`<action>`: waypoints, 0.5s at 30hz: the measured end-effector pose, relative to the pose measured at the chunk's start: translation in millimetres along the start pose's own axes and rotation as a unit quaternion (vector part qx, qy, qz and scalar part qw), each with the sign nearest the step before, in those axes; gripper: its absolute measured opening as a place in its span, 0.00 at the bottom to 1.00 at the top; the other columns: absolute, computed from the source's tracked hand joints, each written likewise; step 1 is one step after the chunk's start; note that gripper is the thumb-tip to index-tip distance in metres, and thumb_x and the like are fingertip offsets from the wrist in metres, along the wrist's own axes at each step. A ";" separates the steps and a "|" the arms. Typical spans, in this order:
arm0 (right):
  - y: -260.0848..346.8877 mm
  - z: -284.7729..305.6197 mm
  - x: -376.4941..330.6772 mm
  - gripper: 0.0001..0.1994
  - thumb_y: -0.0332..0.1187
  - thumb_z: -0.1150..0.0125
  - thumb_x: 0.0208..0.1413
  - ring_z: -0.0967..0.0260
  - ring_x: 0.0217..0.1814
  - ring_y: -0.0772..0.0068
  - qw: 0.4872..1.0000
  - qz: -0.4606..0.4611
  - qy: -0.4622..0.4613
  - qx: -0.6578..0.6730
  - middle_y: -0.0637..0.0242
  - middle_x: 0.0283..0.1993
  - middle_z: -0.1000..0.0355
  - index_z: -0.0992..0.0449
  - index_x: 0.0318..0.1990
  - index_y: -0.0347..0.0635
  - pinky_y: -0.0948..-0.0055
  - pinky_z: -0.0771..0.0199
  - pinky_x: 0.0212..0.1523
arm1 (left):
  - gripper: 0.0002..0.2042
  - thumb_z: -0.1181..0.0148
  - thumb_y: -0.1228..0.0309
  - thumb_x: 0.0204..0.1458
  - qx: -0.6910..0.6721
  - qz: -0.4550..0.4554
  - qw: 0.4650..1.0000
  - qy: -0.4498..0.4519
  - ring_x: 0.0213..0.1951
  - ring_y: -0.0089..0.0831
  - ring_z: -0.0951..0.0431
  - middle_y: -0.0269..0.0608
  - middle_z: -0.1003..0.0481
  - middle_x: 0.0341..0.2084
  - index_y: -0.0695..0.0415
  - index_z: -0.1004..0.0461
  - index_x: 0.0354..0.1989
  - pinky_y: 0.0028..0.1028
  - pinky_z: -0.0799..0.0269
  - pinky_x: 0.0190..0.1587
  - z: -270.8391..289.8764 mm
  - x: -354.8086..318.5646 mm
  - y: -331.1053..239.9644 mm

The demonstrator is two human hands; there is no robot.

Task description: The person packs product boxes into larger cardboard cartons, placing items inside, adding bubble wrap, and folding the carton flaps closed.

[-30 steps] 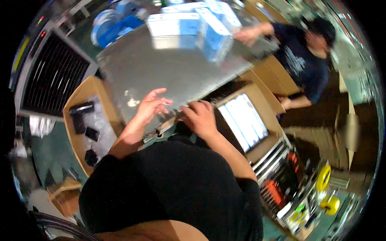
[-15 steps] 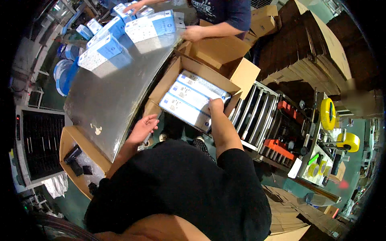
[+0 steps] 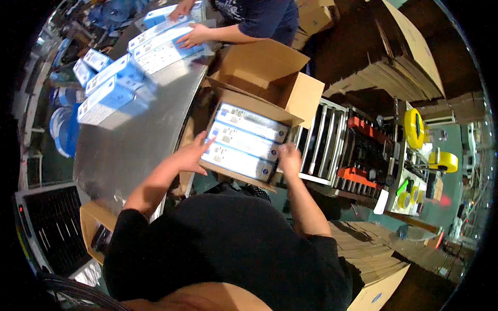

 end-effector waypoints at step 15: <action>-18.8 -73.4 -5.3 0.44 0.50 0.37 0.50 0.59 0.74 0.41 0.878 0.301 -0.245 -0.279 0.41 0.70 0.53 0.50 0.67 0.32 0.38 0.57 0.68 | 0.45 0.28 0.61 0.42 -0.059 0.102 0.962 -0.248 0.64 0.62 0.46 0.62 0.46 0.64 0.57 0.47 0.68 0.45 0.42 0.63 -19.3 62.7 77.3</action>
Point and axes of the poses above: each hand's wrist, its own x-axis towards the middle knuckle, its own z-axis out of the back of the hand, y = z × x, the point moved 8 cm from there along x, towards the middle knuckle
